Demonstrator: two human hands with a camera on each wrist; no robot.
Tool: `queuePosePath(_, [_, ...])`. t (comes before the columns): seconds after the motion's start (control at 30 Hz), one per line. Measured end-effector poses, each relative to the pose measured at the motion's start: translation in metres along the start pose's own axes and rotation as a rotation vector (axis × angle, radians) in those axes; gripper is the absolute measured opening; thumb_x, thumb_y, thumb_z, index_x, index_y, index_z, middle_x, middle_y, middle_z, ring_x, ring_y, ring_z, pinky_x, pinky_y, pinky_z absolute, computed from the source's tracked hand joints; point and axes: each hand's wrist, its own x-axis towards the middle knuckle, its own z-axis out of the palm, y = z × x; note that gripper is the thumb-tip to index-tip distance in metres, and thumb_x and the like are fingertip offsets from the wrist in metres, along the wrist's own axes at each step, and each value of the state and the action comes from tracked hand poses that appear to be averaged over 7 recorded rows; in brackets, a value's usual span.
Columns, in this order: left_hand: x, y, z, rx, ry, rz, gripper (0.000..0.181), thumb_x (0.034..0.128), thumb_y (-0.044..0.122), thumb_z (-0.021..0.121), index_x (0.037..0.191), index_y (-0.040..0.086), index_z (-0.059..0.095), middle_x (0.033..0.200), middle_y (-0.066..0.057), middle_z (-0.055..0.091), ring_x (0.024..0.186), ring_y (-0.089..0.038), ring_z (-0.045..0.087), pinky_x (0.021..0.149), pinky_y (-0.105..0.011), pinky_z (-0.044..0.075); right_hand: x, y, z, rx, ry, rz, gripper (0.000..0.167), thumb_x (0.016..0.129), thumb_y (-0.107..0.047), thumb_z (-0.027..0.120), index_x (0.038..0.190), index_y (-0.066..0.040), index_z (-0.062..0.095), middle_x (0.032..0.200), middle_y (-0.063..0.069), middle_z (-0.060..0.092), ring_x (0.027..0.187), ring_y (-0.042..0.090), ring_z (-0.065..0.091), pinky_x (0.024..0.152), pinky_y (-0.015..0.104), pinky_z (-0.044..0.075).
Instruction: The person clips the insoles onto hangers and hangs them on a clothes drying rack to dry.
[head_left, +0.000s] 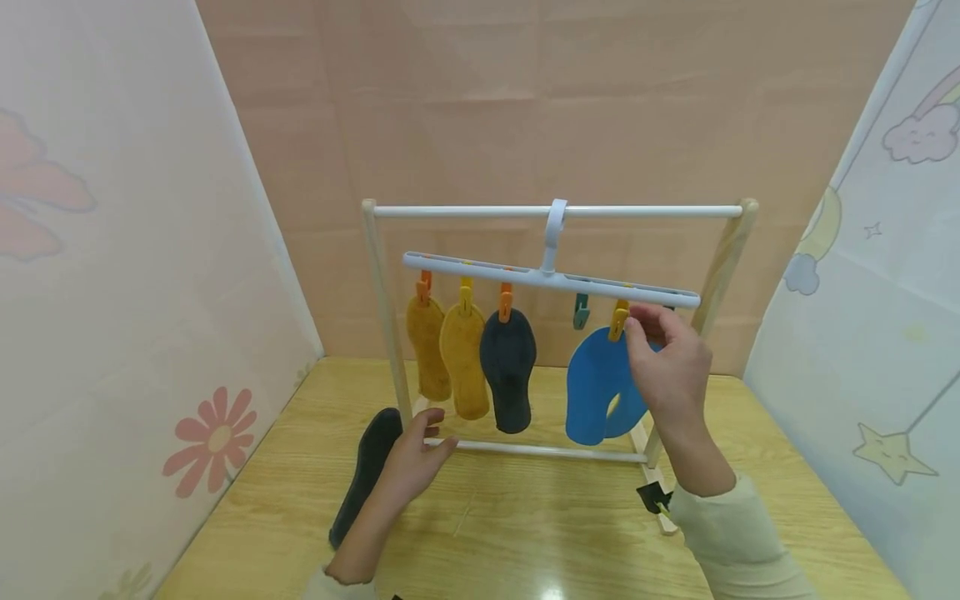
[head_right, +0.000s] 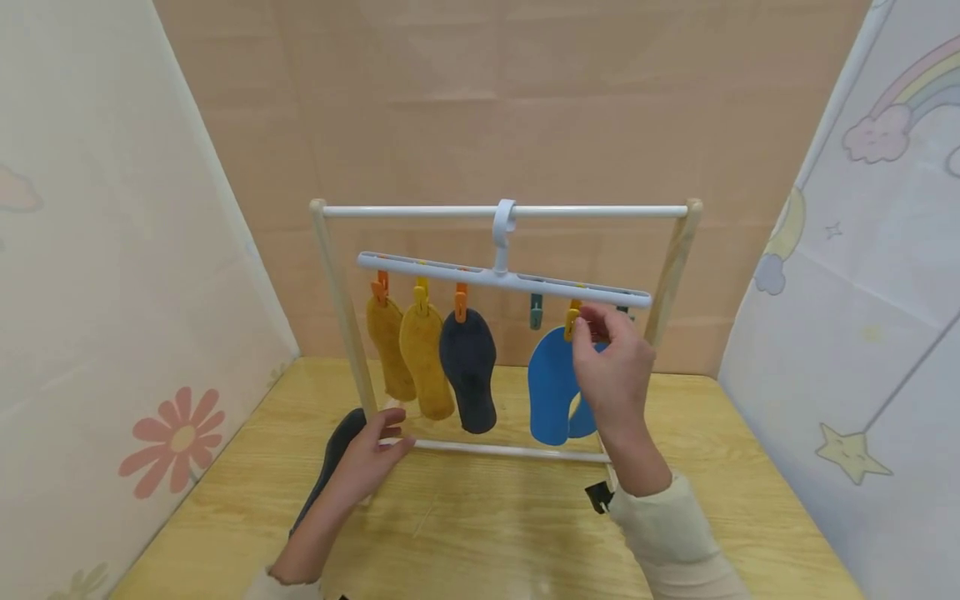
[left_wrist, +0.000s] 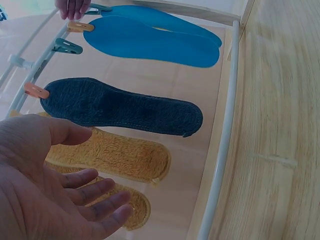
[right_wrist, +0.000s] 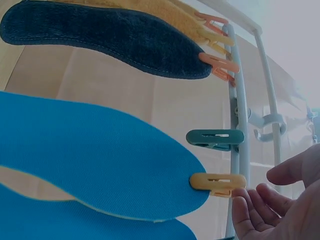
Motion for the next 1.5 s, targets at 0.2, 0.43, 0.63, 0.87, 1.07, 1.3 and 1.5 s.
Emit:
queuePosePath(0.2, [-0.005, -0.005, -0.006, 0.024, 0.023, -0.015, 0.051, 0.0984, 0.024, 0.068, 0.141, 0.001, 0.051, 0.141, -0.018, 0.056, 0.126, -0.041, 0.055, 0.098, -0.052, 0.051, -0.006, -0.003, 0.0, 0.024, -0.049, -0.024, 0.019, 0.096, -0.007, 0.067, 0.112, 0.002, 0.072, 0.102, 0.012, 0.073, 0.081, -0.009, 0.058, 0.075, 0.006, 0.046])
queuePosePath(0.43, [-0.013, -0.017, -0.02, 0.091, 0.052, -0.063, 0.055, 0.0986, 0.025, 0.068, 0.143, -0.001, 0.048, 0.144, -0.018, 0.054, 0.131, -0.04, 0.052, 0.104, -0.057, 0.046, -0.01, -0.013, 0.0, 0.013, -0.257, 0.036, 0.034, 0.101, -0.017, 0.063, 0.131, -0.002, 0.065, 0.122, 0.014, 0.072, 0.104, 0.025, 0.071, 0.082, 0.008, 0.049])
queuePosePath(0.63, [-0.018, -0.031, -0.037, 0.119, 0.056, -0.105, 0.055, 0.0994, 0.023, 0.066, 0.143, -0.004, 0.047, 0.143, -0.023, 0.053, 0.132, -0.043, 0.05, 0.104, -0.061, 0.042, -0.015, -0.018, 0.005, 0.003, -0.384, 0.072, 0.05, 0.103, -0.024, 0.06, 0.147, -0.002, 0.05, 0.141, 0.016, 0.061, 0.121, 0.032, 0.065, 0.095, 0.044, 0.054])
queuePosePath(0.87, [-0.016, -0.044, -0.051, 0.146, 0.06, -0.121, 0.053, 0.1, 0.021, 0.064, 0.143, -0.005, 0.047, 0.144, -0.024, 0.052, 0.131, -0.044, 0.05, 0.105, -0.062, 0.041, -0.014, -0.02, 0.017, 0.028, -0.406, 0.12, 0.058, 0.103, -0.027, 0.061, 0.152, -0.003, 0.043, 0.147, 0.018, 0.054, 0.128, 0.036, 0.059, 0.101, 0.049, 0.05])
queuePosePath(1.07, [-0.013, -0.05, -0.057, 0.152, 0.057, -0.112, 0.052, 0.0992, 0.018, 0.064, 0.142, -0.006, 0.047, 0.143, -0.026, 0.053, 0.13, -0.045, 0.05, 0.104, -0.062, 0.041, -0.013, -0.021, 0.023, 0.016, -0.416, 0.155, 0.061, 0.103, -0.031, 0.06, 0.154, -0.004, 0.04, 0.148, 0.019, 0.052, 0.131, 0.036, 0.057, 0.105, 0.051, 0.048])
queuePosePath(1.3, [-0.009, -0.058, -0.06, 0.162, 0.064, -0.117, 0.052, 0.1, 0.019, 0.063, 0.141, -0.008, 0.046, 0.143, -0.028, 0.052, 0.13, -0.047, 0.05, 0.104, -0.062, 0.042, -0.011, -0.021, 0.029, 0.025, -0.39, 0.167, 0.058, 0.102, -0.026, 0.061, 0.152, -0.002, 0.043, 0.146, 0.018, 0.055, 0.13, 0.034, 0.058, 0.105, 0.05, 0.048])
queuePosePath(1.5, [-0.003, -0.069, -0.063, 0.161, 0.094, -0.15, 0.051, 0.0993, 0.016, 0.063, 0.14, -0.009, 0.047, 0.142, -0.029, 0.052, 0.128, -0.047, 0.05, 0.102, -0.062, 0.043, -0.008, -0.022, 0.033, 0.047, -0.38, 0.205, 0.055, 0.102, -0.022, 0.061, 0.15, -0.003, 0.045, 0.146, 0.018, 0.055, 0.13, 0.034, 0.057, 0.105, 0.05, 0.048])
